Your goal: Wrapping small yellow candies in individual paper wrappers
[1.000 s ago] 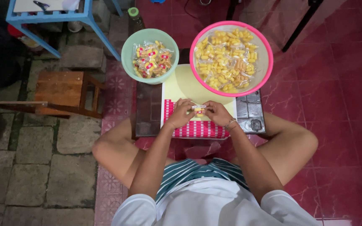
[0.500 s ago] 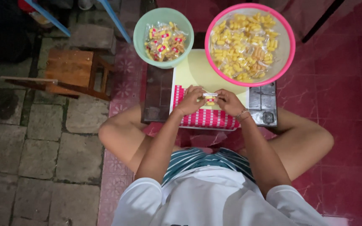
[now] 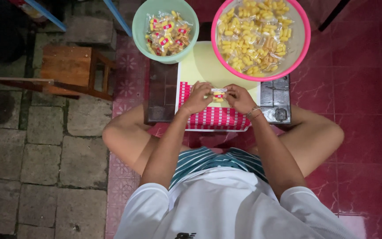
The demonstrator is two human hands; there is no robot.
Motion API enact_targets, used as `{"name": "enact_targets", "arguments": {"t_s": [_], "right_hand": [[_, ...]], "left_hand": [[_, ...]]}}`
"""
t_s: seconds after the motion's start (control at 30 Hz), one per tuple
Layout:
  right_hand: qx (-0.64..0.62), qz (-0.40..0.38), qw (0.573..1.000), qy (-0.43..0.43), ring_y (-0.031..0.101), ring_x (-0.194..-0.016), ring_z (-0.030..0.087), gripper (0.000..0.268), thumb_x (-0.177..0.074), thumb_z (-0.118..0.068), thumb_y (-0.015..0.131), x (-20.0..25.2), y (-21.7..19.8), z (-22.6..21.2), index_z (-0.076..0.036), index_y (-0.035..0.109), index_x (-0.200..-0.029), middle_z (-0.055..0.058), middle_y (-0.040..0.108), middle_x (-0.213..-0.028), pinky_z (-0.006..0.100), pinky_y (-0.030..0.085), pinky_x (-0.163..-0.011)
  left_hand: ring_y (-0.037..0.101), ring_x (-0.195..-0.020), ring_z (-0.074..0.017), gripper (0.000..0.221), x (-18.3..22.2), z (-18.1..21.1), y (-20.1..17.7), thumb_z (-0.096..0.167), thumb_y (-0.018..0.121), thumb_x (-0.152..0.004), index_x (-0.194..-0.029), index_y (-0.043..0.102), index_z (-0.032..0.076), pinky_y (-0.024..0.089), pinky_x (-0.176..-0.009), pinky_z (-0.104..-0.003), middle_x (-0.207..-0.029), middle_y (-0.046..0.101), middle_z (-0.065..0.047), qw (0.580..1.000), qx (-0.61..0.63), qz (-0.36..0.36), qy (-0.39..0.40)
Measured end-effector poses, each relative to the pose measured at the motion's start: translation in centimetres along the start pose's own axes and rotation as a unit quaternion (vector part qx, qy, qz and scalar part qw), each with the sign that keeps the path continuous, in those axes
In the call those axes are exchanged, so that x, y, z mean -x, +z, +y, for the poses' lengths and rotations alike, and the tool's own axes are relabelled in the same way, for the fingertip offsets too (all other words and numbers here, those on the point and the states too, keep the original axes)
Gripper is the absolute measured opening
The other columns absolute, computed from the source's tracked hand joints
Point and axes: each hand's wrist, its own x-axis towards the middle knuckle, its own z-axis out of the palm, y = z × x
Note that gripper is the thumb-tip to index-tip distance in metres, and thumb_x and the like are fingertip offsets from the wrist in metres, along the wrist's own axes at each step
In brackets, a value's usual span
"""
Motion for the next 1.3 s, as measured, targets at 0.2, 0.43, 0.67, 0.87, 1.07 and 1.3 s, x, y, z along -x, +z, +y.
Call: {"name": "enact_targets", "arguments": {"t_s": [0.2,0.43,0.67,0.87,1.07,1.3], "right_hand": [[-0.017,0.026,0.999,0.013,0.063,-0.052,0.012,0.028,-0.096,-0.002,0.065,0.7,-0.3,-1.8,0.003,0.059,-0.124,0.020,0.073,-0.096,0.025,0.056,-0.047],[-0.027,0.048,0.998,0.029,0.069,-0.057,0.016,0.034,-0.096,-0.002,0.066,1.2,0.5,-3.0,0.006,0.059,-0.128,0.025,0.071,-0.103,0.028,0.062,-0.051],[-0.069,0.107,0.991,0.038,0.073,-0.068,0.025,0.031,-0.106,-0.009,0.053,1.8,0.8,-4.8,0.004,0.058,-0.135,0.030,0.069,-0.108,0.039,0.068,-0.064],[-0.045,0.101,0.993,0.036,0.073,-0.073,0.026,0.030,-0.106,-0.011,0.055,2.0,1.2,-5.5,0.007,0.058,-0.130,0.027,0.068,-0.106,0.038,0.068,-0.067],[0.094,0.067,0.993,0.015,0.074,-0.075,0.028,0.026,-0.096,-0.006,0.065,2.0,1.1,-5.1,0.000,0.069,-0.122,0.023,0.072,-0.100,0.040,0.065,-0.069],[0.337,-0.091,0.935,-0.059,0.070,-0.106,0.028,0.039,-0.095,-0.029,0.065,3.9,2.1,-12.3,-0.010,0.067,-0.129,0.012,0.070,-0.126,0.039,0.057,-0.087]], "left_hand": [[0.044,-0.142,-0.0221,0.039,0.6,2.7,-1.4,0.049,0.070,-0.090,-0.111,0.075,0.017,0.008,-0.127,-0.047,-0.131,0.066,-0.002,0.999,0.025,-0.012,-0.028],[0.048,-0.135,-0.0234,0.030,-0.4,1.7,-0.2,0.044,0.070,-0.092,-0.101,0.071,0.015,0.015,-0.126,-0.048,-0.127,0.067,-0.003,0.999,-0.014,0.028,-0.032],[0.066,-0.119,-0.0351,0.034,-0.9,7.8,-6.0,0.042,0.065,-0.100,-0.112,0.072,0.011,0.046,-0.110,-0.051,-0.116,0.072,-0.014,0.989,0.085,0.021,-0.120],[0.072,-0.095,-0.0376,0.023,-0.8,12.2,-13.5,0.025,0.073,-0.098,-0.096,0.070,0.002,0.059,-0.086,-0.041,-0.094,0.069,-0.018,0.977,0.143,0.156,0.000],[0.074,-0.093,-0.0366,0.024,-3.1,11.4,-22.0,0.032,0.081,-0.093,-0.093,0.071,0.009,0.060,-0.079,-0.042,-0.099,0.076,-0.011,0.963,0.012,0.261,-0.072],[0.018,-0.147,-0.0404,0.061,-6.4,7.0,-25.2,0.038,0.053,-0.106,-0.153,0.044,0.000,0.024,-0.115,-0.068,-0.165,0.025,-0.020,0.929,-0.283,0.108,-0.213]]}}
